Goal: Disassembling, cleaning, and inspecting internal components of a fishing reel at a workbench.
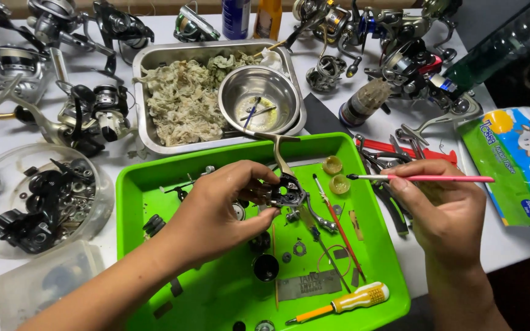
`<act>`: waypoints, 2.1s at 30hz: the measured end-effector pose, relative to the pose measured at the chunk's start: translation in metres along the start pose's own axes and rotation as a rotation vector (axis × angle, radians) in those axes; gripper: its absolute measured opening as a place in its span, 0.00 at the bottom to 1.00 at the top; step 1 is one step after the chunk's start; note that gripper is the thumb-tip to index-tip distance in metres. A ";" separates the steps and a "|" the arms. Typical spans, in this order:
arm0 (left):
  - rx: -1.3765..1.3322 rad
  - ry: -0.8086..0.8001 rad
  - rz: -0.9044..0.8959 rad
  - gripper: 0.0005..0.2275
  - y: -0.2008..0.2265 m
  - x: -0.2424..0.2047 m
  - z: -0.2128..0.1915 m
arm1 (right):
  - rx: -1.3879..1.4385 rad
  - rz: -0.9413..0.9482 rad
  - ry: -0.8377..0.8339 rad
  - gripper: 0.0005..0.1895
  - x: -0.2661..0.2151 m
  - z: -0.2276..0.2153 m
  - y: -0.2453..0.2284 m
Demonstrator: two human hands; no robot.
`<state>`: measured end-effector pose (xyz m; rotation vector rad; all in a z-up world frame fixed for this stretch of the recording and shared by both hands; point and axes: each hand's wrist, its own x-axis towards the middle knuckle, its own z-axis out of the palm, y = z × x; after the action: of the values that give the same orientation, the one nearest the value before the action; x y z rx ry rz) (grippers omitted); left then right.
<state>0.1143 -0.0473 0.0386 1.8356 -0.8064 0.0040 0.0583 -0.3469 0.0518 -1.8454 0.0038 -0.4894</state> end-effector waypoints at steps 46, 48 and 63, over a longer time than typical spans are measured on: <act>0.311 -0.061 0.414 0.12 0.023 0.011 -0.028 | 0.598 0.109 0.076 0.07 -0.002 -0.003 0.006; 0.396 -0.071 0.437 0.11 0.028 0.013 -0.033 | 0.659 0.182 0.103 0.08 -0.001 -0.007 0.009; 0.667 -0.125 0.088 0.10 0.047 -0.163 0.004 | 0.688 0.362 0.057 0.08 -0.015 -0.010 0.040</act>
<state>-0.0372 0.0258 0.0162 2.4392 -1.0571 0.2417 0.0508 -0.3656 0.0129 -1.1212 0.1829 -0.2414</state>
